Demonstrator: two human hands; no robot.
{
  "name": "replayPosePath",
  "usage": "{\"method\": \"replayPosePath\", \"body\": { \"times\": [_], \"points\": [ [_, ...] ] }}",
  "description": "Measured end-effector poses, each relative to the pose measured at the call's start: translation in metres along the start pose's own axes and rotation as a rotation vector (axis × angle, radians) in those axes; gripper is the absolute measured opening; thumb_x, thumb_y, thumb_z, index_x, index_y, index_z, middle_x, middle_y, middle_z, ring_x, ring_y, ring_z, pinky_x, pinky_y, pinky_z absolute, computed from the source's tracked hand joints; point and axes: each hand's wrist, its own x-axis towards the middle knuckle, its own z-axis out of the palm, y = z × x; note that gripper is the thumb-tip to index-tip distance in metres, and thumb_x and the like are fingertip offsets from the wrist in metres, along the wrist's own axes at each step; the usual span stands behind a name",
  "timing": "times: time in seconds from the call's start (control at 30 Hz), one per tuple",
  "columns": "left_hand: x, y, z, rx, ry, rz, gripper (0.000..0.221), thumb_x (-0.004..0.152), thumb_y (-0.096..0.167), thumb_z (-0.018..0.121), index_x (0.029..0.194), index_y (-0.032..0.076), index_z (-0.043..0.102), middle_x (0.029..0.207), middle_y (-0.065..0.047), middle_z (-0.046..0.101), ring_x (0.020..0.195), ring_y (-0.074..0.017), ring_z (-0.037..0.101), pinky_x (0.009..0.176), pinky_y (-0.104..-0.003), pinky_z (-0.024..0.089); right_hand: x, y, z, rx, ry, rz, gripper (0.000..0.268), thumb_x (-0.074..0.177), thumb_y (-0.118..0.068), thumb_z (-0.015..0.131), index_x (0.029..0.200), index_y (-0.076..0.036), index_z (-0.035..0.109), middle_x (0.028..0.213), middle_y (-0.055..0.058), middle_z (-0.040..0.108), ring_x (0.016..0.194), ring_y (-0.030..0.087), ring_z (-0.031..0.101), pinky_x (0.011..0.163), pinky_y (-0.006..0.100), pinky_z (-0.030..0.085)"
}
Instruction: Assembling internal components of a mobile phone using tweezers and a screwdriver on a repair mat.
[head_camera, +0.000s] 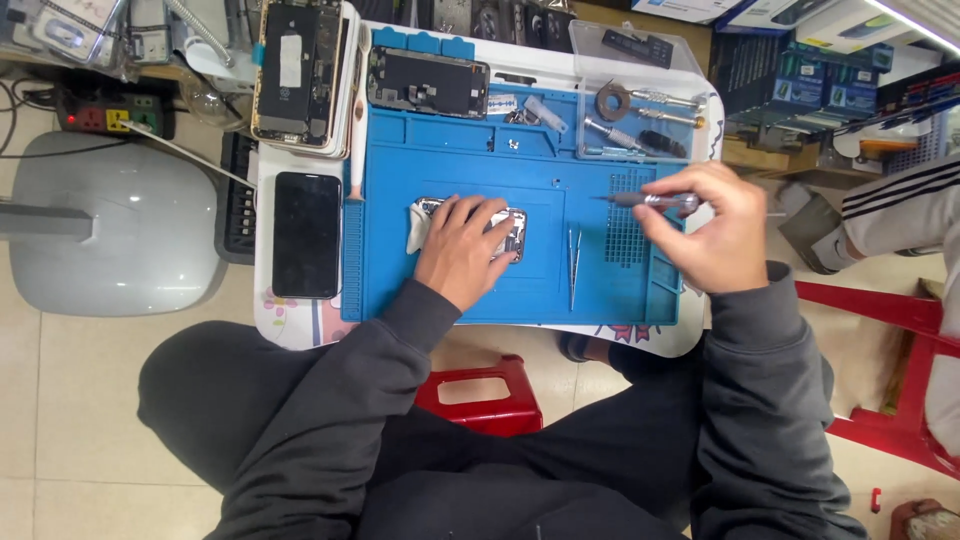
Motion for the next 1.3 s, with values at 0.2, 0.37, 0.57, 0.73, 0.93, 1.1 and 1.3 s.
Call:
{"method": "replayPosePath", "body": {
  "times": [0.2,0.37,0.57,0.73,0.93,1.1,1.3],
  "points": [
    [0.002,0.006,-0.008,-0.004,-0.016,-0.02,0.036,0.097,0.036,0.076,0.125,0.014,0.075,0.134,-0.007,0.058,0.13,-0.0293,0.053,0.116,-0.057,0.039,-0.006,-0.029,0.017,-0.119,-0.158,-0.068,0.009,0.085,-0.009,0.085,0.092,-0.009,0.08,0.077,0.008,0.074,0.069,0.026,0.065,0.067,0.036,0.055],
    [0.003,0.003,-0.007,0.009,-0.053,-0.022,0.038,0.097,0.038,0.075,0.127,0.015,0.075,0.135,-0.006,0.058,0.132,-0.0284,0.053,0.117,-0.056,0.038,-0.007,-0.03,0.044,-0.145,-0.233,-0.001,0.009,0.082,-0.014,0.082,0.09,-0.011,0.079,0.075,0.005,0.075,0.069,0.024,0.067,0.067,0.035,0.057],
    [0.007,0.007,-0.002,0.04,-0.052,-0.039,0.037,0.094,0.038,0.077,0.124,0.016,0.075,0.133,-0.005,0.058,0.129,-0.0275,0.053,0.115,-0.055,0.039,-0.004,-0.02,0.06,-0.181,-0.294,0.042,0.013,0.086,-0.02,0.078,0.097,-0.015,0.077,0.075,0.003,0.074,0.069,0.022,0.068,0.065,0.036,0.058],
    [0.002,0.005,-0.008,0.028,-0.031,-0.066,0.039,0.09,0.037,0.081,0.122,0.016,0.076,0.132,-0.005,0.058,0.129,-0.0269,0.052,0.114,-0.055,0.039,-0.004,-0.016,0.08,-0.22,-0.366,0.014,0.015,0.097,-0.025,0.07,0.108,-0.015,0.07,0.076,0.005,0.075,0.069,0.026,0.072,0.063,0.043,0.059],
    [0.005,0.007,-0.005,-0.035,-0.059,-0.067,0.039,0.089,0.035,0.082,0.123,0.016,0.076,0.132,-0.005,0.059,0.127,-0.0265,0.054,0.113,-0.056,0.04,-0.004,-0.029,0.08,-0.475,-0.438,-0.053,0.012,0.1,-0.03,0.068,0.101,-0.018,0.067,0.078,-0.001,0.077,0.068,0.026,0.074,0.062,0.04,0.059],
    [0.008,0.004,-0.006,-0.001,-0.027,-0.033,0.037,0.088,0.032,0.085,0.118,0.013,0.078,0.127,-0.006,0.058,0.122,-0.0271,0.054,0.11,-0.053,0.041,-0.01,-0.006,0.087,-0.292,-0.319,-0.046,0.011,0.106,-0.024,0.061,0.113,-0.017,0.064,0.08,0.001,0.077,0.068,0.025,0.075,0.062,0.04,0.06],
    [0.007,0.006,-0.007,0.005,0.001,-0.027,0.039,0.085,0.034,0.088,0.117,0.014,0.078,0.125,-0.005,0.057,0.121,-0.0268,0.054,0.11,-0.053,0.042,-0.012,0.002,0.103,0.021,-0.142,0.008,0.011,0.112,-0.022,0.058,0.119,-0.013,0.058,0.084,0.005,0.078,0.07,0.028,0.075,0.065,0.037,0.059]
  ]
}}
